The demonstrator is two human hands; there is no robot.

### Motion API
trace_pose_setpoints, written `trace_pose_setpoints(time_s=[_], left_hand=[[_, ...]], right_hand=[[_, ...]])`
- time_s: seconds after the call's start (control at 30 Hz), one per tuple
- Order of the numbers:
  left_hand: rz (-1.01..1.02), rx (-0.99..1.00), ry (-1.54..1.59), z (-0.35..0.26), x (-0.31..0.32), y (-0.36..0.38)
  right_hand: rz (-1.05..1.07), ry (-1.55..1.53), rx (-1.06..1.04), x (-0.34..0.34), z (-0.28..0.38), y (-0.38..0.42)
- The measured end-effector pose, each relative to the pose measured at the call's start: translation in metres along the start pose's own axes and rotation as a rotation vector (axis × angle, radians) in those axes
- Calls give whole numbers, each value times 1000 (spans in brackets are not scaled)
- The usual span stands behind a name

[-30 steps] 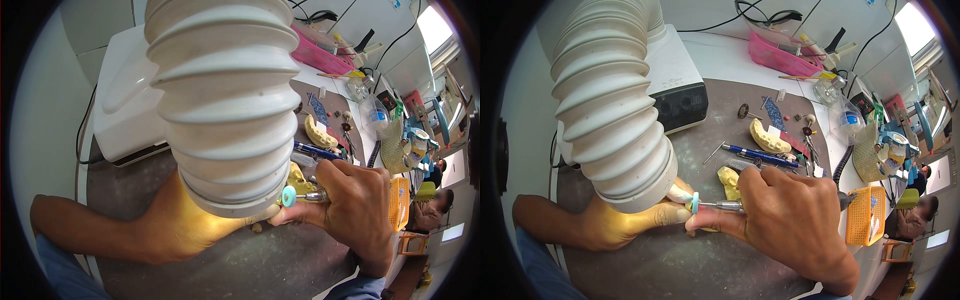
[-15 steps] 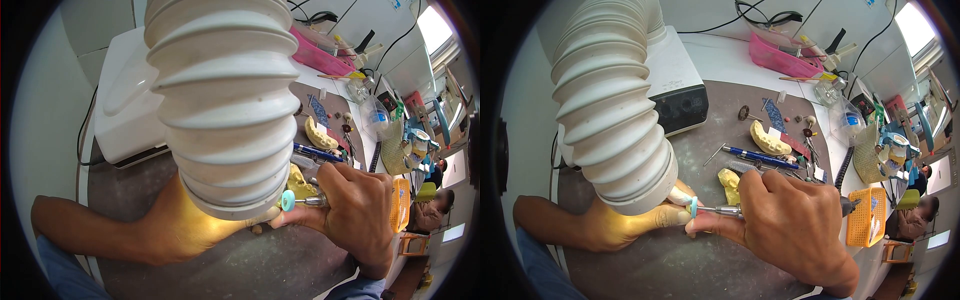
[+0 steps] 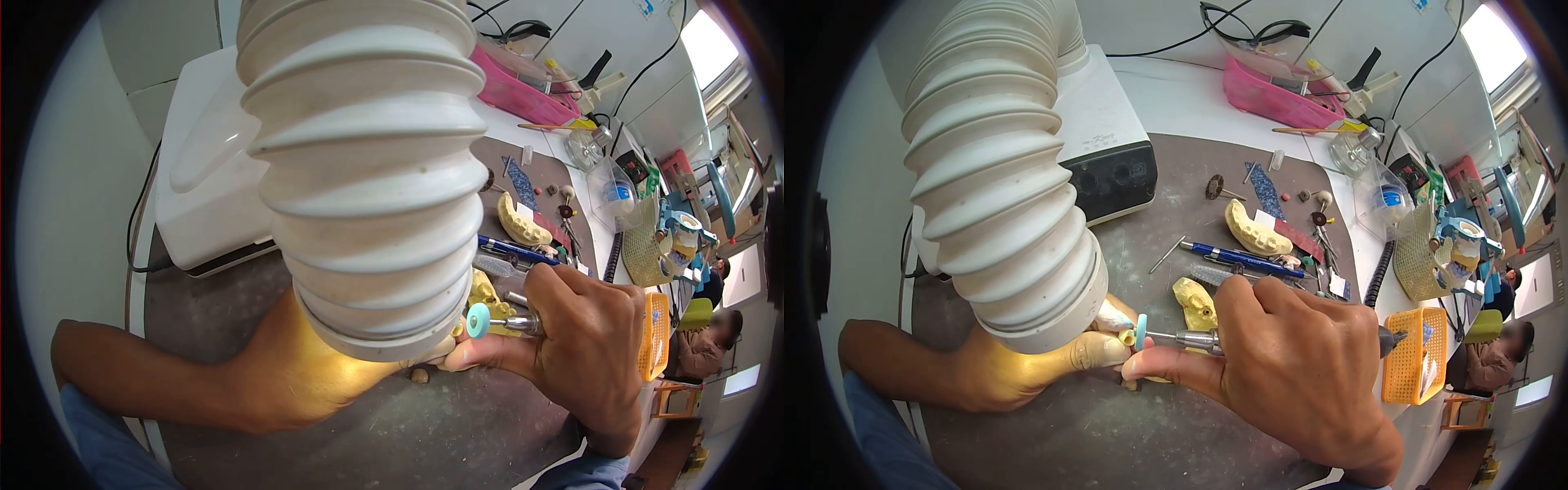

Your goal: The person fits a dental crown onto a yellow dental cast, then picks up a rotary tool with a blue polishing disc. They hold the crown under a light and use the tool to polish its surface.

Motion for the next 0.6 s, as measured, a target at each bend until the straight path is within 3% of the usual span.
trace_pose_setpoints(time_s=[0.6], left_hand=[[70, -8, -107, -7, 1, -2]], right_hand=[[7, -87, -56, 3, 0, -2]])
Point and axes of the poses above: each hand's wrist, its own y-axis away from the middle knuckle, its own x-axis out of the palm, z = x × y, the point moved 10 cm from there along -y, towards the middle knuckle, and after that the axes turned 14 degrees about -y, right-handed, at the moved point
